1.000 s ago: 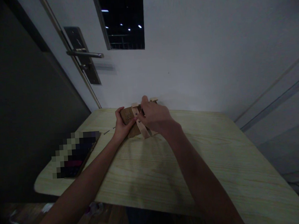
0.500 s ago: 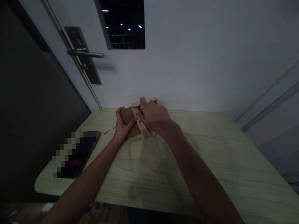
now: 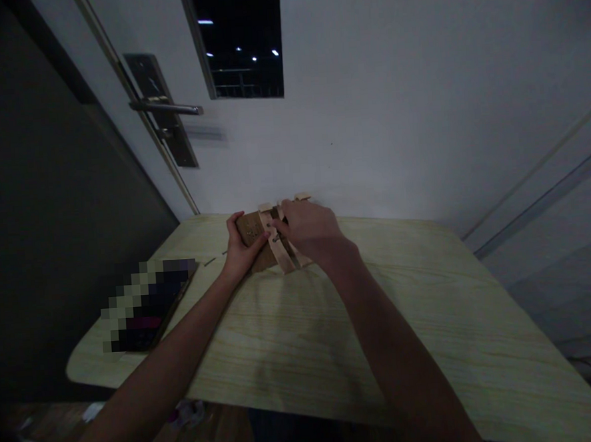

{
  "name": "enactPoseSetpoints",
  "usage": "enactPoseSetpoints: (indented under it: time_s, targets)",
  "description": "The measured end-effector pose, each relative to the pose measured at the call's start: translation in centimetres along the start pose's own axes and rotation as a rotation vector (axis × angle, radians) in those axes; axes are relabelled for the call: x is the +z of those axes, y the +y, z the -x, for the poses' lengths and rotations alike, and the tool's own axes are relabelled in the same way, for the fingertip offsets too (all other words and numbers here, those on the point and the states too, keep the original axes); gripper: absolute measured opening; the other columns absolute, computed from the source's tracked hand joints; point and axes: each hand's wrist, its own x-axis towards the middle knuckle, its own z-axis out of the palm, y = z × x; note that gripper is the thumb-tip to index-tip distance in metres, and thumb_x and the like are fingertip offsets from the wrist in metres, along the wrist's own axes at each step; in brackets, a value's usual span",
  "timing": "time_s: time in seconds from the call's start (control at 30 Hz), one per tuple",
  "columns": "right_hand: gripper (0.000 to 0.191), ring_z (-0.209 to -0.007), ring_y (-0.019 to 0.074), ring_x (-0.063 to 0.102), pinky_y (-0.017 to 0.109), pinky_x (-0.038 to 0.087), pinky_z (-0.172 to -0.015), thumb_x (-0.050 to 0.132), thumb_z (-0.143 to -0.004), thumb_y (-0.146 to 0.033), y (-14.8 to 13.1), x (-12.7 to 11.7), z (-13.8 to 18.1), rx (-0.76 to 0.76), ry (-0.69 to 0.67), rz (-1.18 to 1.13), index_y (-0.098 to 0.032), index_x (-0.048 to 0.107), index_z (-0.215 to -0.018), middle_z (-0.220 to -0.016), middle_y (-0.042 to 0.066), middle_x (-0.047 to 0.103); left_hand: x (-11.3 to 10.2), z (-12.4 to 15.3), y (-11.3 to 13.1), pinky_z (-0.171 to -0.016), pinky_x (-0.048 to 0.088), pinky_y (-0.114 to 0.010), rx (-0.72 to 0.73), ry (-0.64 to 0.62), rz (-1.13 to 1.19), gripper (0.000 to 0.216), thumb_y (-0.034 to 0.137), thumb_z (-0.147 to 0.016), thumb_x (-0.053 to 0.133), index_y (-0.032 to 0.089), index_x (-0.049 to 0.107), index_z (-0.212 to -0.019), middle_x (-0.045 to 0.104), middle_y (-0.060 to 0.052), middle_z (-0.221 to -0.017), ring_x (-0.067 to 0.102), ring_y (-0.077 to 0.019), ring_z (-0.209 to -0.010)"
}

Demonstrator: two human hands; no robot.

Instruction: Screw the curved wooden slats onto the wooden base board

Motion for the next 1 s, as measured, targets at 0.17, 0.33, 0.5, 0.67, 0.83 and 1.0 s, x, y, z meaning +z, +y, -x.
enactPoseSetpoints:
  time_s: [0.17,0.33,0.5,0.67,0.83,1.0]
  targets:
    - [0.029,-0.081,0.0195,0.062,0.027,0.036,-0.060,0.048,-0.090,-0.038,0.1,-0.1,0.3,-0.046,0.007,-0.102,-0.019,0.049,-0.112,-0.096,0.008,0.068,0.0,0.0,-0.1,-0.103,0.041,-0.042,0.015,0.004,-0.002,0.073,0.040,-0.067,0.076,0.025,0.034,-0.125,0.046,-0.007,-0.122,0.048,-0.0246,-0.118]
    - [0.028,-0.078,0.0188,0.060,0.028,0.035,-0.061,0.048,-0.086,-0.029,-0.1,-0.4,0.6,-0.089,-0.028,-0.138,-0.018,0.046,-0.112,-0.098,0.009,0.067,0.0,0.0,0.0,-0.103,0.040,-0.042,0.016,0.000,-0.015,0.073,0.040,-0.068,0.076,0.024,0.033,-0.125,0.045,-0.008,-0.124,0.048,-0.0248,-0.118]
    - [0.025,-0.083,0.0199,0.061,0.028,0.037,-0.063,0.048,-0.088,-0.031,-0.1,-0.2,0.3,-0.063,-0.033,-0.116,-0.019,0.050,-0.109,-0.100,0.009,0.067,0.0,0.0,0.2,-0.102,0.041,-0.042,0.005,-0.001,-0.005,0.073,0.040,-0.068,0.077,0.025,0.033,-0.125,0.046,-0.008,-0.123,0.049,-0.0241,-0.115]
    - [0.028,-0.084,0.0209,0.062,0.028,0.037,-0.061,0.042,-0.093,-0.042,-0.5,0.1,0.0,0.012,0.023,-0.045,-0.021,0.056,-0.104,-0.100,0.009,0.068,0.0,0.0,0.1,-0.104,0.040,-0.043,0.010,0.003,0.004,0.072,0.041,-0.067,0.077,0.026,0.035,-0.124,0.045,-0.008,-0.123,0.048,-0.0249,-0.118]
    - [0.032,-0.079,0.0196,0.061,0.027,0.034,-0.058,0.039,-0.093,-0.043,-0.9,0.0,0.2,-0.031,0.036,-0.138,-0.019,0.049,-0.112,-0.095,0.008,0.068,0.0,0.0,0.1,-0.103,0.041,-0.042,0.001,-0.005,0.011,0.073,0.041,-0.068,0.076,0.025,0.033,-0.125,0.046,-0.008,-0.121,0.049,-0.0243,-0.116]
    - [0.033,-0.071,0.0173,0.059,0.027,0.033,-0.057,0.042,-0.089,-0.033,-1.0,-0.5,0.6,-0.076,-0.008,-0.231,-0.017,0.043,-0.117,-0.094,0.008,0.068,-0.1,0.0,0.1,-0.104,0.040,-0.042,0.011,-0.004,-0.005,0.071,0.039,-0.068,0.076,0.025,0.034,-0.124,0.045,-0.008,-0.123,0.048,-0.0245,-0.117]
